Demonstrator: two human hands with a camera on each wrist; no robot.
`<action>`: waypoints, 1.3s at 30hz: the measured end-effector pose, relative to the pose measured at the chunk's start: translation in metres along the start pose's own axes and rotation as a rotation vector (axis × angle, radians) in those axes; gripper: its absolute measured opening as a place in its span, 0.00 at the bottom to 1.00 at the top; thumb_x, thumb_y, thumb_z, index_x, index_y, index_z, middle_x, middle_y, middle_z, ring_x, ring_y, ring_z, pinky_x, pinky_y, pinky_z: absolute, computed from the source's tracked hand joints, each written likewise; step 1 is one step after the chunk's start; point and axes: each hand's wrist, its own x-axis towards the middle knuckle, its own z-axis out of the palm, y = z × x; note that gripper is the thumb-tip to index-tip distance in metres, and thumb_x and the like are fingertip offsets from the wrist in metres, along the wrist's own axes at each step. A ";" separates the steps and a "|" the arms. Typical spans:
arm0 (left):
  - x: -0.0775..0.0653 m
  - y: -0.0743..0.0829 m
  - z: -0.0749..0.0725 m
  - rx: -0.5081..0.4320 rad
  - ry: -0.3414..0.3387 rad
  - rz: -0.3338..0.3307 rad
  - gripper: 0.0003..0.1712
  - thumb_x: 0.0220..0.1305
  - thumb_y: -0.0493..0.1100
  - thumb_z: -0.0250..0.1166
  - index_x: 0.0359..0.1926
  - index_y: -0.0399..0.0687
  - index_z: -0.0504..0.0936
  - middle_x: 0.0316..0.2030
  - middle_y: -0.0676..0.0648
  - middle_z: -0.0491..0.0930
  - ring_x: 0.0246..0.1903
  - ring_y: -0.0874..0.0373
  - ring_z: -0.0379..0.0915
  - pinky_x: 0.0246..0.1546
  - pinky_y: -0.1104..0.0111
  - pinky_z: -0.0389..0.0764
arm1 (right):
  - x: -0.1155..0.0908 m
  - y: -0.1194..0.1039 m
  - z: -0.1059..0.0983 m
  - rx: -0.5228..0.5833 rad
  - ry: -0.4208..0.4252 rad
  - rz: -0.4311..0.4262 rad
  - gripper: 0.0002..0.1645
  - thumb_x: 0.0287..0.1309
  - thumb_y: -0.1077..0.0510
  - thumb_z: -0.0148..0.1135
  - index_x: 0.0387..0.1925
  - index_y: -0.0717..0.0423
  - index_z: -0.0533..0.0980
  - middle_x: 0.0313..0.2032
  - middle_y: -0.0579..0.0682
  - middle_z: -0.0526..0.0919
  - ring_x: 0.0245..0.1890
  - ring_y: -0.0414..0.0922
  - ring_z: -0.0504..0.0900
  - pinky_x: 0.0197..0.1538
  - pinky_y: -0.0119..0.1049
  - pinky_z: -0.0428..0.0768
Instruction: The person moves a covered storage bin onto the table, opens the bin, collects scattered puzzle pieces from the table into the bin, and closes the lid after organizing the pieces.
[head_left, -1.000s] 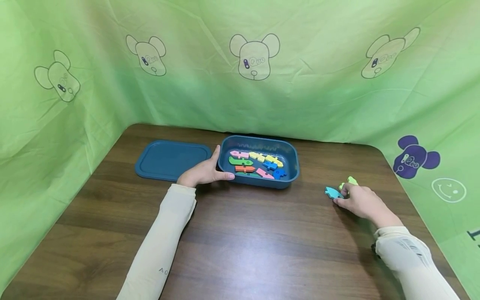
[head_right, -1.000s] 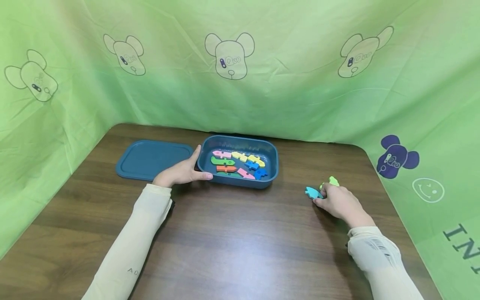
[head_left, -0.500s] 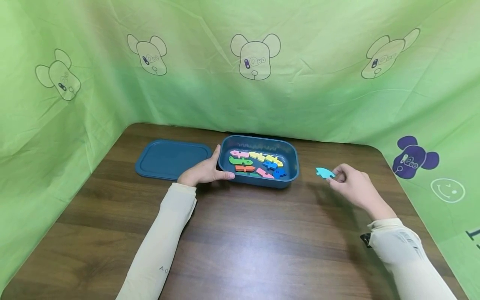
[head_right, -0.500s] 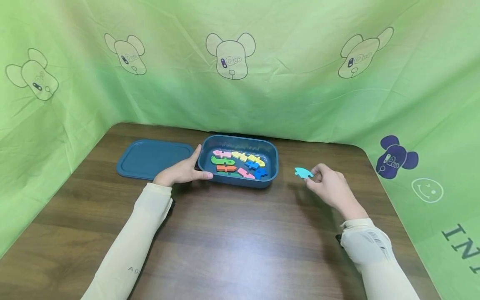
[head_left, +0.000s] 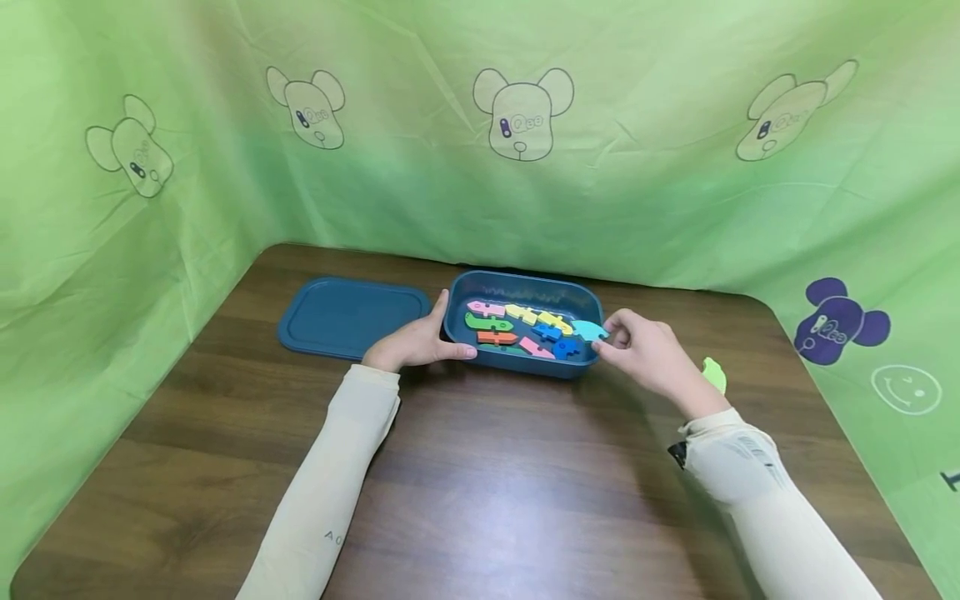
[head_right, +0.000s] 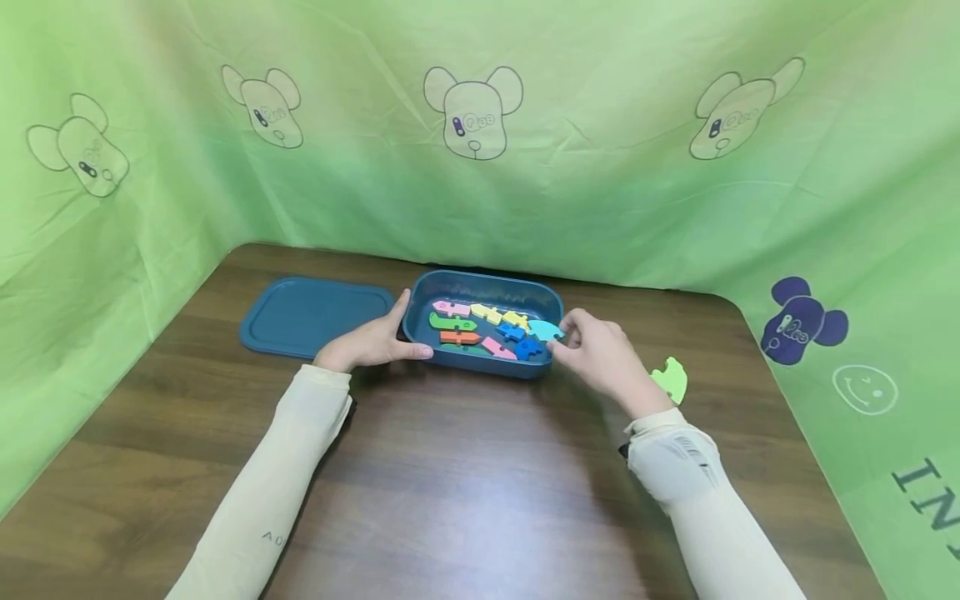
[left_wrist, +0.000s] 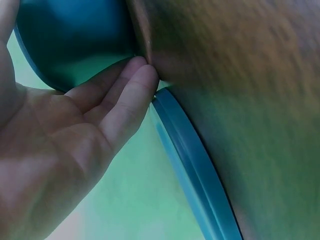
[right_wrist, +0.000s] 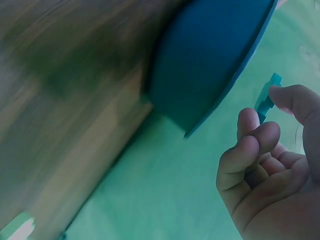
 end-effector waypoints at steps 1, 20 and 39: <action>0.000 0.000 0.000 -0.001 0.000 0.002 0.74 0.57 0.69 0.71 0.80 0.53 0.23 0.76 0.36 0.54 0.70 0.43 0.58 0.65 0.51 0.67 | 0.003 -0.003 0.002 0.004 -0.012 -0.004 0.16 0.65 0.52 0.66 0.44 0.61 0.76 0.30 0.50 0.78 0.27 0.46 0.74 0.36 0.43 0.72; 0.001 -0.002 -0.001 -0.015 0.004 -0.008 0.74 0.57 0.69 0.71 0.80 0.54 0.23 0.74 0.35 0.58 0.63 0.45 0.65 0.60 0.52 0.70 | 0.042 -0.039 0.038 0.087 -0.034 -0.023 0.16 0.63 0.53 0.67 0.43 0.61 0.74 0.30 0.51 0.77 0.29 0.48 0.74 0.38 0.44 0.72; 0.003 -0.003 -0.001 0.015 -0.008 -0.041 0.75 0.56 0.70 0.71 0.80 0.56 0.23 0.76 0.36 0.53 0.71 0.42 0.58 0.64 0.50 0.66 | 0.063 -0.074 0.074 0.108 -0.107 0.022 0.19 0.63 0.49 0.67 0.44 0.58 0.75 0.27 0.51 0.77 0.24 0.46 0.73 0.30 0.41 0.71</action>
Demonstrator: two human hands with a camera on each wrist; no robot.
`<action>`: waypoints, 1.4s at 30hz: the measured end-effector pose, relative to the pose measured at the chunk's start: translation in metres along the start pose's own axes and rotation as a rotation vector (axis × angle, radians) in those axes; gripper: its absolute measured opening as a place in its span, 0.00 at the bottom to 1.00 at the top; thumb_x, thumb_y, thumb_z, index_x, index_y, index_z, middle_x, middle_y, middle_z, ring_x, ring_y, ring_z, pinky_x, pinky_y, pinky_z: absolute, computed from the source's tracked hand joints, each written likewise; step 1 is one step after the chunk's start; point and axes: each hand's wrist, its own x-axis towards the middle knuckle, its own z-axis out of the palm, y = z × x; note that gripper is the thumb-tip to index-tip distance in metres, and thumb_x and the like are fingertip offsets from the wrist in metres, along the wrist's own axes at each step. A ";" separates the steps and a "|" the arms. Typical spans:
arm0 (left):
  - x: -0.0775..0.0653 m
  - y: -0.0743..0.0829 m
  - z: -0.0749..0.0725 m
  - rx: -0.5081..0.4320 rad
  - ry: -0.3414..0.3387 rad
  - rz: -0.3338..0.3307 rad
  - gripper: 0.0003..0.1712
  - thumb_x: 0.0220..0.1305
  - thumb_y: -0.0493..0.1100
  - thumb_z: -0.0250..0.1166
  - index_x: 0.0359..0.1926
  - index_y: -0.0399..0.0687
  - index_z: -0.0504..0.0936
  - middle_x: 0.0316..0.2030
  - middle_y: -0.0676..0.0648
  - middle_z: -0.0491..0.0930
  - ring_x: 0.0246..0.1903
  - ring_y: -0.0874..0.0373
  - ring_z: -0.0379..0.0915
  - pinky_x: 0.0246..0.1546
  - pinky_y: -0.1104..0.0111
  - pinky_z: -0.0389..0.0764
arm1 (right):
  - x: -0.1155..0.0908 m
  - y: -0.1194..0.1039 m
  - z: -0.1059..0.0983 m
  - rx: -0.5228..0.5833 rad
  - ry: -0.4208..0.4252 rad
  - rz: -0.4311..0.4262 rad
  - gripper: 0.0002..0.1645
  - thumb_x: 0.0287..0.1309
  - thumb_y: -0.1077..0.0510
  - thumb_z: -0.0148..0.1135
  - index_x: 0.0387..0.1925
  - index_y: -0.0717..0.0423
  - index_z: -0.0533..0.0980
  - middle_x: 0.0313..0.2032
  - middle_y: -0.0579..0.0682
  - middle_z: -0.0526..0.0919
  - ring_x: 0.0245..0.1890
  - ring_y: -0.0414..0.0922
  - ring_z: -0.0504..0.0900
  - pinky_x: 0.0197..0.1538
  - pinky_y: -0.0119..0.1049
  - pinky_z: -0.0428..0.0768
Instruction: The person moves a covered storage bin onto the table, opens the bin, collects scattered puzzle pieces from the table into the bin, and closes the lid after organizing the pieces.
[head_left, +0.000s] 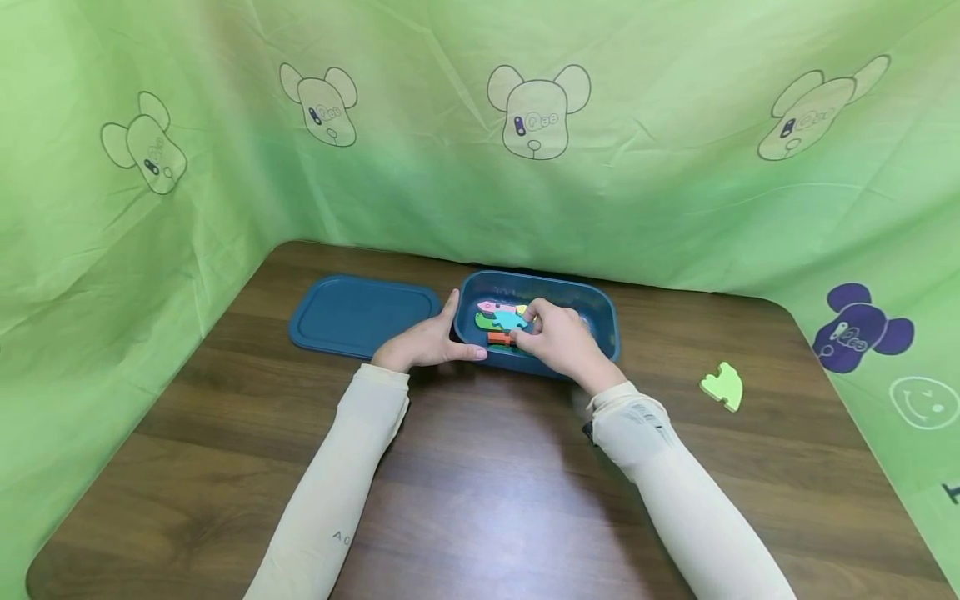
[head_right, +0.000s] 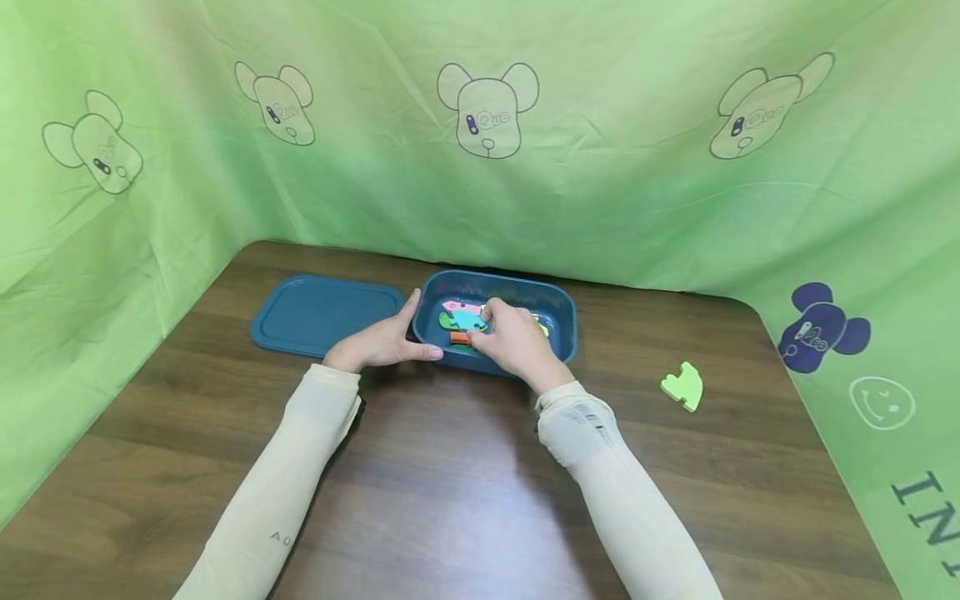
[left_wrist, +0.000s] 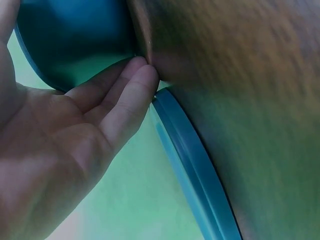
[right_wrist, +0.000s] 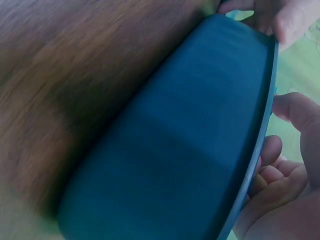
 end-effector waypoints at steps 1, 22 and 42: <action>0.000 0.000 0.000 0.006 0.002 0.001 0.75 0.56 0.70 0.71 0.80 0.57 0.23 0.76 0.36 0.54 0.70 0.42 0.59 0.64 0.50 0.67 | 0.001 -0.002 0.001 -0.004 0.001 -0.004 0.19 0.63 0.49 0.67 0.44 0.58 0.75 0.27 0.50 0.77 0.24 0.46 0.73 0.30 0.41 0.72; 0.001 0.000 -0.001 0.056 0.004 0.031 0.72 0.60 0.68 0.69 0.79 0.52 0.23 0.76 0.36 0.54 0.71 0.44 0.59 0.65 0.54 0.65 | 0.015 -0.021 0.013 -0.050 -0.007 -0.011 0.23 0.64 0.48 0.68 0.48 0.62 0.76 0.30 0.52 0.78 0.28 0.47 0.76 0.36 0.43 0.76; 0.000 0.001 0.000 0.067 0.014 0.009 0.73 0.58 0.68 0.70 0.80 0.55 0.23 0.76 0.36 0.53 0.72 0.43 0.56 0.66 0.52 0.64 | -0.027 0.014 -0.043 0.018 0.133 0.081 0.16 0.71 0.53 0.60 0.50 0.63 0.76 0.36 0.57 0.82 0.34 0.52 0.79 0.40 0.48 0.77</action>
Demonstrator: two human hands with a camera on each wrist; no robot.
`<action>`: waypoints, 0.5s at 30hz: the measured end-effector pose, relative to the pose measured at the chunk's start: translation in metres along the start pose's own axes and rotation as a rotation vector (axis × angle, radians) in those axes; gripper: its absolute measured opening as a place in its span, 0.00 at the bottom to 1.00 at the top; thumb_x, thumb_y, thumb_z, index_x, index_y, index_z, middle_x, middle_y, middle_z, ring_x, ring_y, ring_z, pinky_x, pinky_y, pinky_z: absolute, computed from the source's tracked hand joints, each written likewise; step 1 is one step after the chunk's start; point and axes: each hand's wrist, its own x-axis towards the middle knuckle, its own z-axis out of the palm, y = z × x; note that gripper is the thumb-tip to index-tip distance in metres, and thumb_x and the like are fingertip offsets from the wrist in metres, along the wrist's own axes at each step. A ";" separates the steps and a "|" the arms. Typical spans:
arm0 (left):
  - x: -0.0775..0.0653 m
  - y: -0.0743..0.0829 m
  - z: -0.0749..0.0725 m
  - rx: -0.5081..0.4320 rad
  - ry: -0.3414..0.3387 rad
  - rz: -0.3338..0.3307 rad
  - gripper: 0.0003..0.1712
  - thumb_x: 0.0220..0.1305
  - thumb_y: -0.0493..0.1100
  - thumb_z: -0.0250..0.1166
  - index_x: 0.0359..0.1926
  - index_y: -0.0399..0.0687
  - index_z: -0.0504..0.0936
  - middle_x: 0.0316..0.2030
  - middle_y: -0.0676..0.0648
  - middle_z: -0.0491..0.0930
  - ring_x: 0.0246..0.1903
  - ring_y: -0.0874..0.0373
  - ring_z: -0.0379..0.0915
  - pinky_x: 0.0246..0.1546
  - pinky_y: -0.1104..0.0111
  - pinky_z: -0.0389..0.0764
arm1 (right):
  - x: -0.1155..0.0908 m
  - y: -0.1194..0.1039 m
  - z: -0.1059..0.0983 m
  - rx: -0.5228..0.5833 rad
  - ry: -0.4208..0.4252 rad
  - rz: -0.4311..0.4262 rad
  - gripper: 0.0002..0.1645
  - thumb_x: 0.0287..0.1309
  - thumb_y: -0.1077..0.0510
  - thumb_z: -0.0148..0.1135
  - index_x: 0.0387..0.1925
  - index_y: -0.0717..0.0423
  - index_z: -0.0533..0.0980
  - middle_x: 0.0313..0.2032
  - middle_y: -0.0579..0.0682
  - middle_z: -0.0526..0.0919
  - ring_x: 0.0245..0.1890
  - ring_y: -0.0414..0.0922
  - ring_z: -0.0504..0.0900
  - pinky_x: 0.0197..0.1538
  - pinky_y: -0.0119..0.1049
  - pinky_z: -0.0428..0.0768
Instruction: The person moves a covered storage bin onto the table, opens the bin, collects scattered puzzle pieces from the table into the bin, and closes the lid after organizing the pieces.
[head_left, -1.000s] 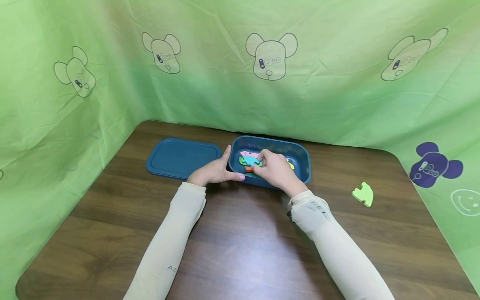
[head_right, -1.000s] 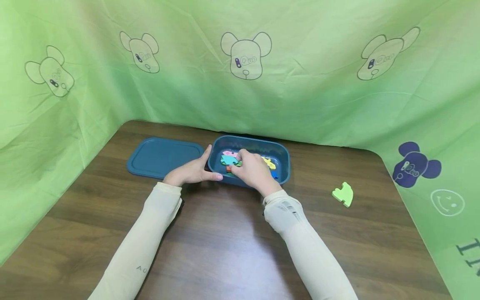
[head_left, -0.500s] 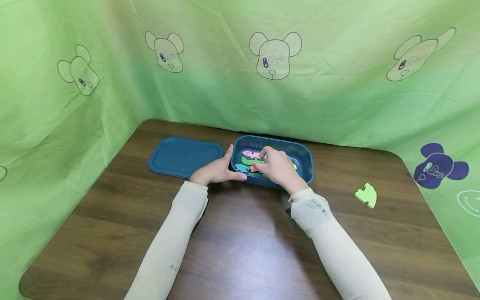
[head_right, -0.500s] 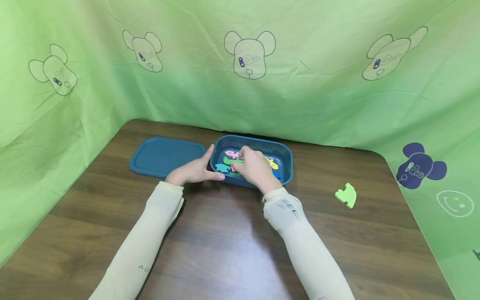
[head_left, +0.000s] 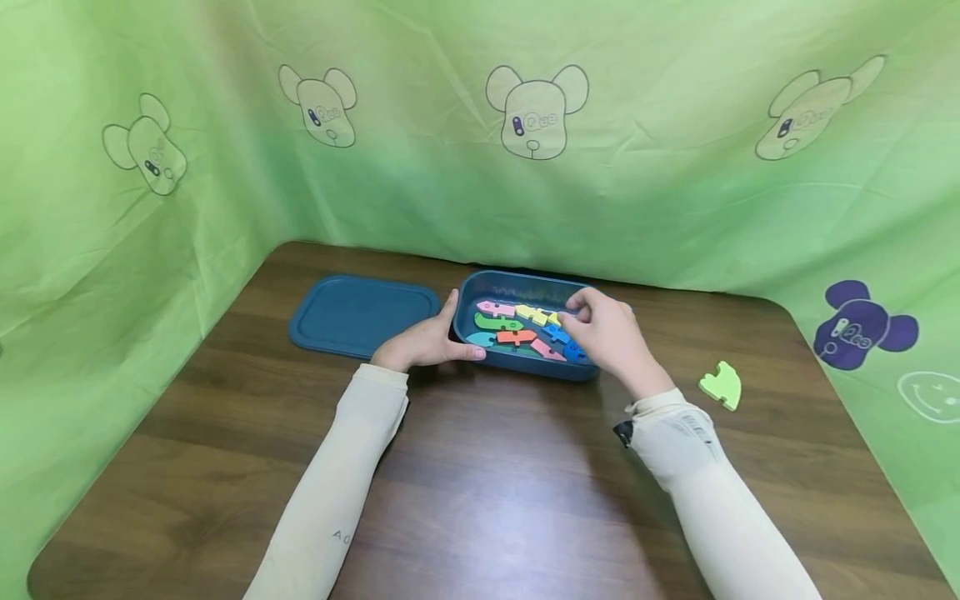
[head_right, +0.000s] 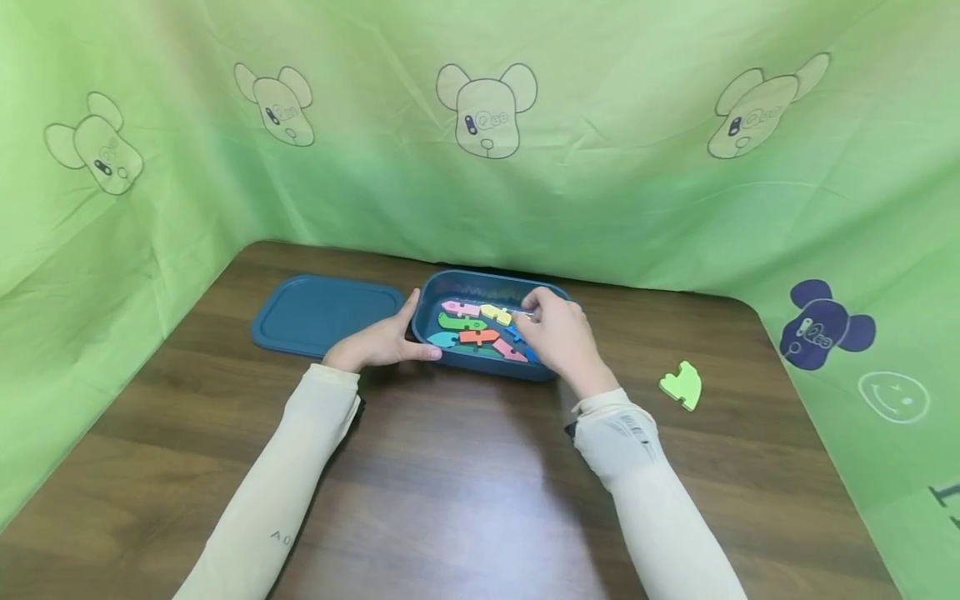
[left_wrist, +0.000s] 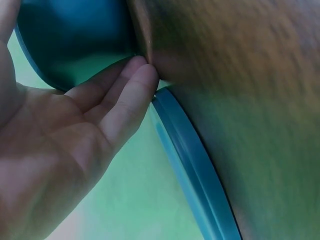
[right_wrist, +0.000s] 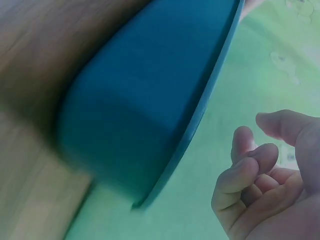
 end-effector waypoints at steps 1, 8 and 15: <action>0.000 0.000 0.000 0.000 0.002 0.003 0.73 0.58 0.68 0.70 0.80 0.54 0.23 0.76 0.36 0.52 0.72 0.43 0.56 0.66 0.52 0.64 | -0.002 0.005 -0.004 -0.007 0.014 -0.005 0.16 0.71 0.53 0.60 0.50 0.63 0.76 0.35 0.57 0.82 0.33 0.52 0.79 0.42 0.48 0.76; -0.001 0.000 0.000 0.008 0.008 -0.009 0.73 0.58 0.68 0.70 0.80 0.54 0.24 0.77 0.36 0.52 0.72 0.42 0.56 0.66 0.51 0.64 | -0.018 0.048 -0.029 -0.055 0.119 -0.051 0.13 0.68 0.55 0.62 0.45 0.63 0.78 0.32 0.56 0.85 0.33 0.53 0.81 0.42 0.48 0.73; -0.002 0.002 0.001 0.000 0.002 0.005 0.73 0.58 0.67 0.71 0.80 0.54 0.23 0.76 0.35 0.53 0.72 0.42 0.55 0.67 0.52 0.63 | -0.038 0.091 -0.057 -0.128 0.144 -0.038 0.13 0.67 0.57 0.62 0.44 0.65 0.78 0.31 0.57 0.86 0.33 0.55 0.82 0.47 0.53 0.70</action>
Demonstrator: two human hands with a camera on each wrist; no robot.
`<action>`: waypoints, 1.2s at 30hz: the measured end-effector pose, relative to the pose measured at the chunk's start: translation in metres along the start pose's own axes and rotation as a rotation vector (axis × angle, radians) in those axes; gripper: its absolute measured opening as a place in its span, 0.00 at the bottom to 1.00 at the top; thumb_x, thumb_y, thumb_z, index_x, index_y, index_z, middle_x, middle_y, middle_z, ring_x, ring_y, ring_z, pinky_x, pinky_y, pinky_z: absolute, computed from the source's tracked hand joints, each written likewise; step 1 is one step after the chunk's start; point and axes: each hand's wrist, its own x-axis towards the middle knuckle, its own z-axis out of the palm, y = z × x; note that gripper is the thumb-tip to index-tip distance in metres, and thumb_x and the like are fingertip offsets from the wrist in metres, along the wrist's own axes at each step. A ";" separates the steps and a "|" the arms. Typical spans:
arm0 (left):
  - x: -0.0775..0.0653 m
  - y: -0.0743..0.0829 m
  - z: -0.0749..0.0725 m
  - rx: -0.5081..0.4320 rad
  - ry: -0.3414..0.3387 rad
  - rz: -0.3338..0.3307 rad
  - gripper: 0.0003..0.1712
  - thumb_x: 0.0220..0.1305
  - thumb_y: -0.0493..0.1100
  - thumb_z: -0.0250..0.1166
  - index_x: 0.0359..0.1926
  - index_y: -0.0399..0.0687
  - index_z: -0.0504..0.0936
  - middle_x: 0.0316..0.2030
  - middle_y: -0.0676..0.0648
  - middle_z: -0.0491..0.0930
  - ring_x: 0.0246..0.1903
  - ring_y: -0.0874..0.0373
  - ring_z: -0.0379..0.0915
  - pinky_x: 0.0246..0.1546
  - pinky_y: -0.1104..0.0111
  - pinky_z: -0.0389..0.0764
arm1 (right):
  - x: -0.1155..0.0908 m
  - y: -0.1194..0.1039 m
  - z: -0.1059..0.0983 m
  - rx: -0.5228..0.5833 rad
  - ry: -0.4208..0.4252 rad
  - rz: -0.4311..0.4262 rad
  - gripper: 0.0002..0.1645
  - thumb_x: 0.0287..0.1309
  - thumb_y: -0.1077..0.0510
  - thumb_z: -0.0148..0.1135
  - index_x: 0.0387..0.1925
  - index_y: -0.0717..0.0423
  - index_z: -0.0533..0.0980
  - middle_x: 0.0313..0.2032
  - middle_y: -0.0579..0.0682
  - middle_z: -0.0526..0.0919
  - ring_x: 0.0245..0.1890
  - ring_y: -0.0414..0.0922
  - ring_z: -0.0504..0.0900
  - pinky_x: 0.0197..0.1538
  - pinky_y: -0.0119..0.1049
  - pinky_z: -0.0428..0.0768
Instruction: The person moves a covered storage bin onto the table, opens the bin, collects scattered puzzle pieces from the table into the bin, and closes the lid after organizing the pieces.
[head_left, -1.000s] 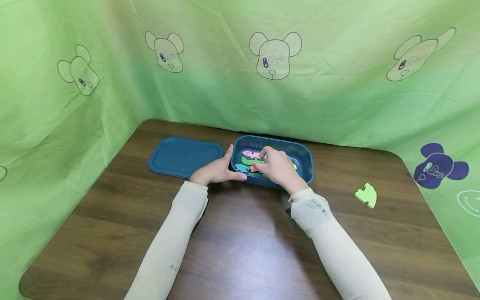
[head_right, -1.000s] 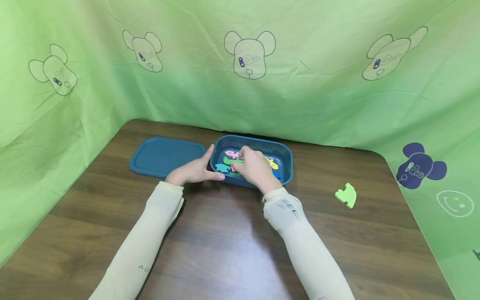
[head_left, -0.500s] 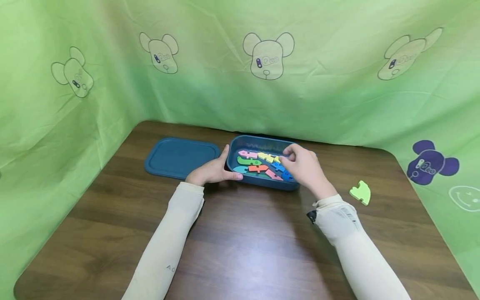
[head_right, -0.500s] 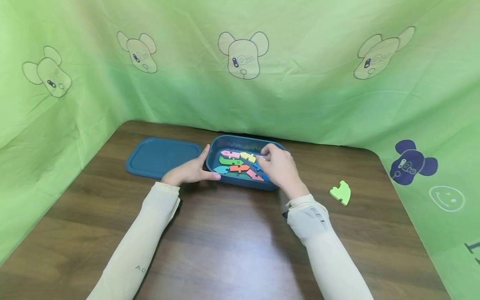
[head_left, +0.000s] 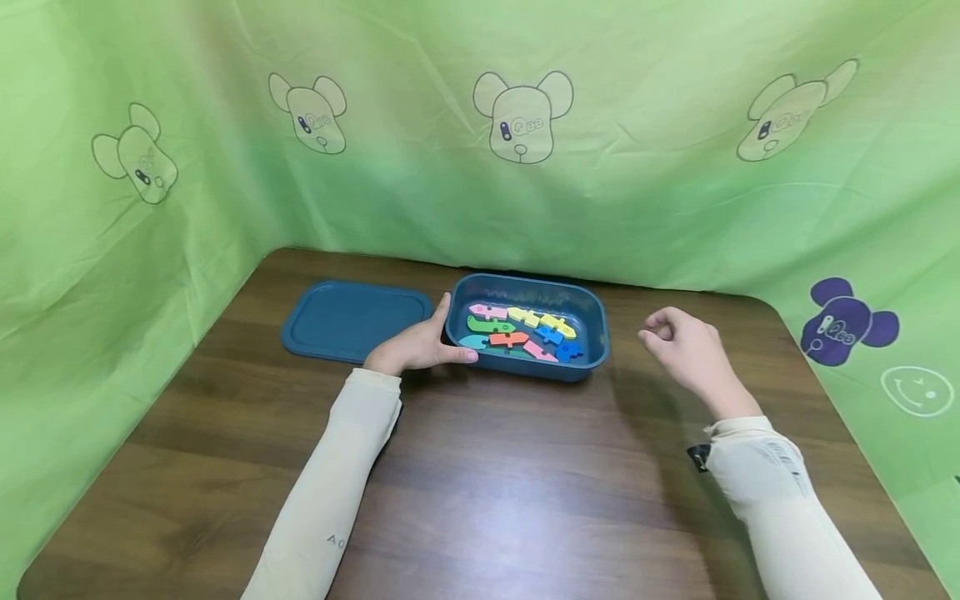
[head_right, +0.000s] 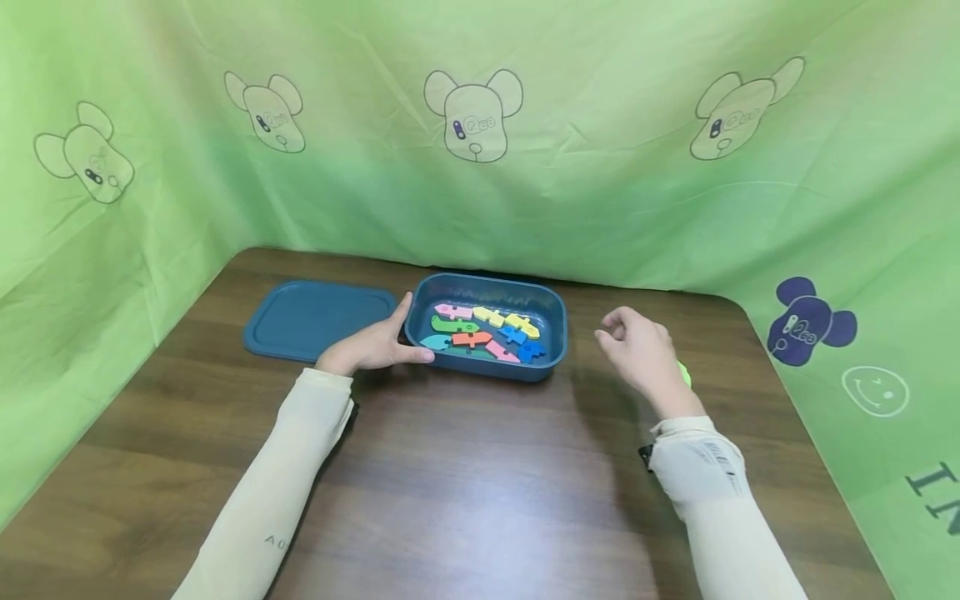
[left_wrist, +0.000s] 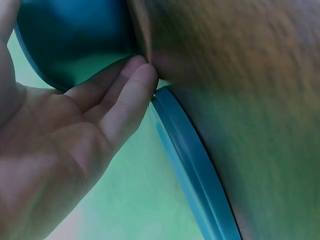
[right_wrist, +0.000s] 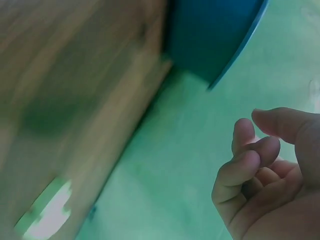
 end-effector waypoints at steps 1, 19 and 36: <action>0.000 0.000 0.000 0.001 -0.001 0.000 0.73 0.58 0.68 0.70 0.80 0.54 0.23 0.76 0.35 0.53 0.72 0.42 0.55 0.67 0.52 0.63 | -0.003 0.007 -0.003 -0.011 -0.005 0.007 0.13 0.67 0.57 0.62 0.45 0.66 0.78 0.31 0.58 0.86 0.33 0.56 0.82 0.47 0.54 0.70; -0.001 0.000 0.003 0.008 0.004 -0.019 0.73 0.58 0.69 0.70 0.80 0.55 0.24 0.77 0.36 0.51 0.71 0.41 0.57 0.66 0.49 0.64 | -0.056 0.113 -0.033 -0.233 -0.318 0.250 0.36 0.62 0.41 0.67 0.44 0.74 0.72 0.42 0.73 0.79 0.43 0.75 0.75 0.42 0.66 0.73; -0.001 0.000 0.001 -0.010 -0.003 0.004 0.73 0.59 0.67 0.71 0.80 0.51 0.24 0.77 0.35 0.51 0.72 0.40 0.55 0.67 0.50 0.63 | -0.055 0.124 -0.030 -0.246 -0.281 0.150 0.10 0.59 0.58 0.64 0.26 0.58 0.75 0.25 0.52 0.77 0.29 0.58 0.76 0.34 0.55 0.71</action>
